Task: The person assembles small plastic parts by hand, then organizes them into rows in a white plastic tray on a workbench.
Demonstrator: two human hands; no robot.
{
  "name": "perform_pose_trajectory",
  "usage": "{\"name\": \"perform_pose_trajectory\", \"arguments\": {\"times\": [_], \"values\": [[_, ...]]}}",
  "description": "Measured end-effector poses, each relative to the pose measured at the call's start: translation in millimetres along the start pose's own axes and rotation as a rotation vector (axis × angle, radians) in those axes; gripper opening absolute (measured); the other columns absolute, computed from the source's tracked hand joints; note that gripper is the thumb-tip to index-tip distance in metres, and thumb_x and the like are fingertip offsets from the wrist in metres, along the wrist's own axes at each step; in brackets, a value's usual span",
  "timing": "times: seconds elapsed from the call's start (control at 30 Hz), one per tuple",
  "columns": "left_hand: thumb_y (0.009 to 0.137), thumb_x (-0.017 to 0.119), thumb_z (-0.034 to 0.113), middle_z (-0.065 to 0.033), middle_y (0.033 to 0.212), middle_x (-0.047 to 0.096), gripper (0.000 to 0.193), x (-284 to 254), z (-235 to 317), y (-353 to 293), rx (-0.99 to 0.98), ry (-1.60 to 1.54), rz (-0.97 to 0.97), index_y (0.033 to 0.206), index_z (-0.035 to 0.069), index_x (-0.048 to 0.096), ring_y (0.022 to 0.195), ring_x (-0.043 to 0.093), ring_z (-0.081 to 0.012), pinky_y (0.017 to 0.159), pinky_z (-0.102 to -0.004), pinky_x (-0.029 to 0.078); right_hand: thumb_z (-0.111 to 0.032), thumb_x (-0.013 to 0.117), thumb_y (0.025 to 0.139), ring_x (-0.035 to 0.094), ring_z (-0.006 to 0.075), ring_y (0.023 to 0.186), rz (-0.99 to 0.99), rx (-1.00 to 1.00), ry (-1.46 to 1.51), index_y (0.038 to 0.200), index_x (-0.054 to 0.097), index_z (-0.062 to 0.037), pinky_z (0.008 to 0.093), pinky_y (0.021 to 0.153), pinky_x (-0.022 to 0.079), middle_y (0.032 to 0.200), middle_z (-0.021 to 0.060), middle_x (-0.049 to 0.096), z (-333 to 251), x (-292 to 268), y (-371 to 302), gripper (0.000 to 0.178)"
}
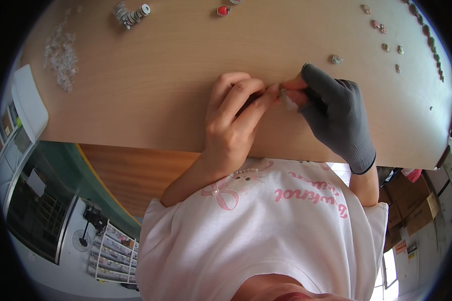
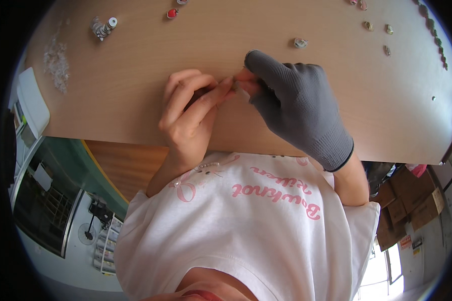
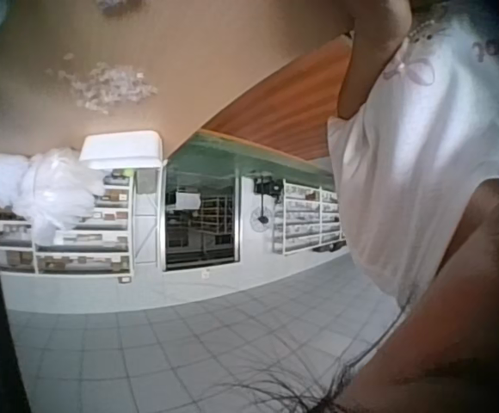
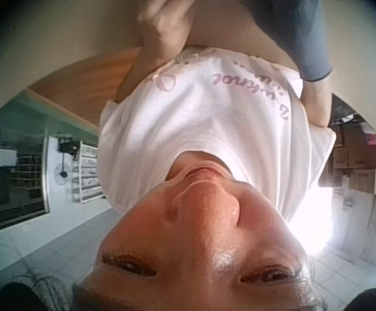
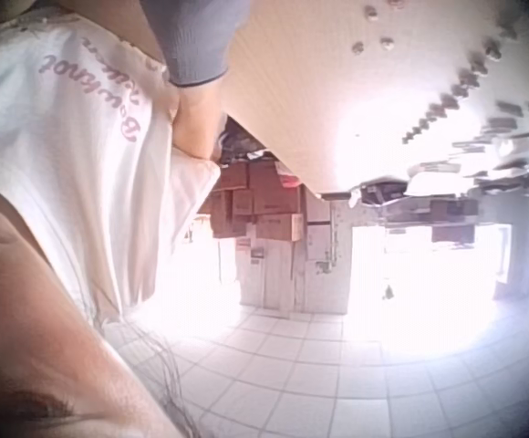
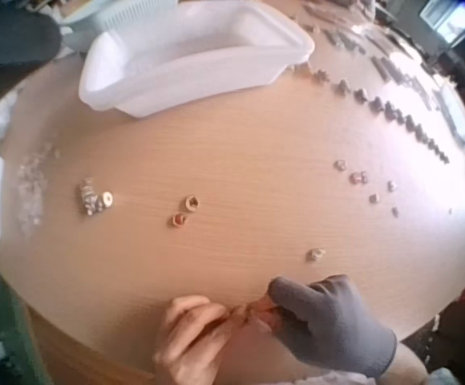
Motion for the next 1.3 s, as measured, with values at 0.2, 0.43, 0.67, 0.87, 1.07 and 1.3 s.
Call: {"name": "perform_pose_trajectory", "arguments": {"times": [0.2, 0.43, 0.67, 0.87, 1.07, 1.3], "values": [[0.065, 0.076, -0.01, -0.0067, 0.086, 0.06, 0.026, -4, -3, 0, -0.012, -0.026, -0.006, 0.088, 0.001, 0.073, 0.081, 0.058, -0.0235, 0.058, -0.0323, 0.05, -0.006, 0.063, 0.085, 0.059, 0.0303, 0.054, -0.076, -0.128, -0.058, 0.088, 0.055, -0.0077, 0.0395, 0.051, 0.043, 0.062, 0.0086, 0.06, -1, -5, 11, 0.008], [0.057, 0.07, -0.018, -0.0068, 0.086, 0.064, 0.037, -7, -3, 4, 0.0, 0.031, -0.006, 0.088, 0.001, 0.075, 0.081, 0.061, -0.0226, 0.061, -0.032, 0.053, -0.008, 0.065, 0.083, 0.062, 0.0308, 0.062, -0.076, -0.284, -0.094, 0.094, 0.056, -0.0078, 0.0397, 0.058, 0.046, 0.067, 0.0101, 0.061, 4, -4, 16, 0.014], [0.067, 0.077, -0.008, -0.004, 0.085, 0.061, 0.024, -5, -7, 0, 0.028, 0.038, 0.034, 0.088, 0.004, 0.074, 0.083, 0.059, -0.0208, 0.058, -0.0317, 0.05, -0.012, 0.066, 0.087, 0.06, 0.0265, 0.059, -0.004, -0.003, 0.123, 0.1, 0.06, -0.0048, 0.0357, 0.059, 0.047, 0.068, 0.0099, 0.062, 7, -6, 1, 0.016], [0.066, 0.078, -0.008, -0.0042, 0.085, 0.061, 0.029, -2, -6, 1, -0.003, -0.028, 0.018, 0.091, 0.004, 0.074, 0.084, 0.058, -0.02, 0.059, -0.0311, 0.05, -0.014, 0.066, 0.088, 0.05, 0.0102, 0.051, 0.093, 0.215, 0.295, 0.096, 0.064, -0.0029, 0.0276, 0.053, 0.04, 0.06, 0.0074, 0.056, 14, 1, -10, 0.013], [0.064, 0.08, -0.008, -0.0043, 0.085, 0.063, 0.029, -2, -3, 3, -0.004, 0.018, 0.035, 0.091, 0.003, 0.076, 0.079, 0.06, -0.0173, 0.058, -0.0292, 0.049, -0.015, 0.067, 0.088, 0.044, 0.008, 0.047, 0.141, 0.179, 0.133, 0.094, 0.066, -0.0036, 0.0273, 0.048, 0.037, 0.057, 0.003, 0.055, 13, 6, -9, 0.013], [0.066, 0.075, -0.011, -0.0056, 0.086, 0.059, 0.027, -2, -4, 1, 0.005, -0.027, 0.009, 0.09, 0.002, 0.071, 0.084, 0.057, -0.0233, 0.062, -0.0333, 0.05, -0.01, 0.068, 0.088, 0.048, 0.0077, 0.049, 0.173, 0.132, 0.207, 0.1, 0.066, -0.0052, 0.0252, 0.05, 0.04, 0.061, 0.004, 0.06, 10, 8, -10, 0.013]]}}
Point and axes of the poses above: each hand's wrist, its own y-axis towards the middle knuckle, its own x-axis out of the palm, z = x × y, the point moved 4 cm from there along y, towards the middle knuckle
